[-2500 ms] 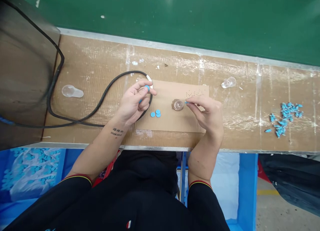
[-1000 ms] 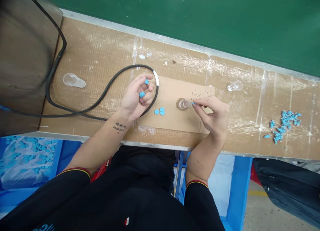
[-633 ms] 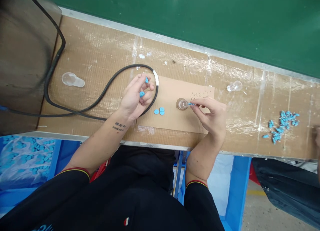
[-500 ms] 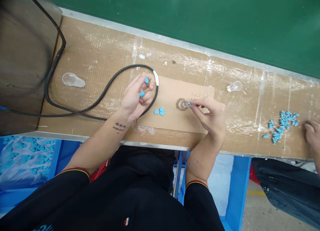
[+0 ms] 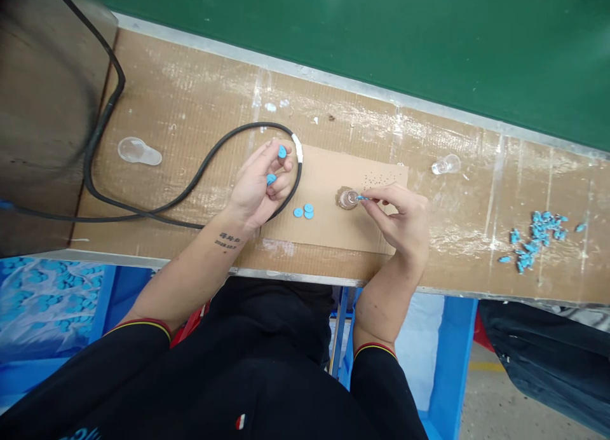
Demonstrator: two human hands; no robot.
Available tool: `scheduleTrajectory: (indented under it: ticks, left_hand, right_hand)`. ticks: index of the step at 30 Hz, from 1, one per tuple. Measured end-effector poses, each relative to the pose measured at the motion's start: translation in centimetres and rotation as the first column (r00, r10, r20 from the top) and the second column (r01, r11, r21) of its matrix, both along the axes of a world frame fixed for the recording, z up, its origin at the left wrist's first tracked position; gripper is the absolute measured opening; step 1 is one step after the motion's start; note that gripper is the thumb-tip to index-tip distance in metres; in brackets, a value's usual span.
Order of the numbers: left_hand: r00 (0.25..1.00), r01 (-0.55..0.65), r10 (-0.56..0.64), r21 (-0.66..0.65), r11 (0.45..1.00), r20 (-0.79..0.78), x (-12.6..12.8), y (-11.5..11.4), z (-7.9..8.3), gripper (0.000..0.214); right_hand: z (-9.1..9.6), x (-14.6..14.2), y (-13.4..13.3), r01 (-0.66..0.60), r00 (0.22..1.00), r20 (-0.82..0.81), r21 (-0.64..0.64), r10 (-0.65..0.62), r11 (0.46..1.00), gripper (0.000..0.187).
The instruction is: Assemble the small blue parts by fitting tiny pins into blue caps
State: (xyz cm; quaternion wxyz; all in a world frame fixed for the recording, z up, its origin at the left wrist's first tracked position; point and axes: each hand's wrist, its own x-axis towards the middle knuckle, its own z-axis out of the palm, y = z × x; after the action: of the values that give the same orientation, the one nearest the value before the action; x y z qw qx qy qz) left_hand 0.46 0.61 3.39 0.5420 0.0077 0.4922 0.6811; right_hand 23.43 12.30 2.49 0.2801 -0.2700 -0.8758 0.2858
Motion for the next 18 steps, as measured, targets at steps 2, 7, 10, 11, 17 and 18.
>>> scheduleTrajectory:
  ticks: [2,7,10,11,17,18]
  left_hand:
    - [1.0,0.005,-0.005,0.0,1.0,-0.002,0.0,0.0,0.1,0.033]
    - [1.0,0.014,-0.014,-0.029,0.999,-0.009,0.0,-0.1,0.5,0.032]
    - [1.0,0.008,-0.008,-0.03,1.0,-0.006,0.0,-0.1,0.5,0.032]
    - [1.0,0.007,-0.007,-0.026,1.0,-0.005,0.0,-0.1,0.5,0.032]
    - [1.0,0.01,-0.01,-0.03,1.0,-0.011,0.0,-0.1,0.4,0.034]
    - [1.0,0.012,-0.013,-0.029,1.0,-0.011,0.0,-0.1,0.4,0.034]
  right_hand:
    - [0.0,0.0,0.0,0.003,1.0,0.011,-0.012,-0.003,1.0,0.008]
    - [0.2,-0.1,-0.1,0.022,1.0,0.001,-0.012,-0.022,1.0,0.005]
    - [0.1,0.4,0.1,0.138,0.988,-0.075,0.013,-0.137,0.99,0.008]
    - [0.0,0.6,0.2,0.195,0.976,-0.102,0.024,-0.191,0.981,0.01]
    - [-0.9,2.1,1.7,0.412,0.908,0.104,-0.033,-0.406,0.911,0.008]
    - [-1.0,2.2,2.0,0.427,0.897,0.154,-0.055,-0.415,0.902,0.009]
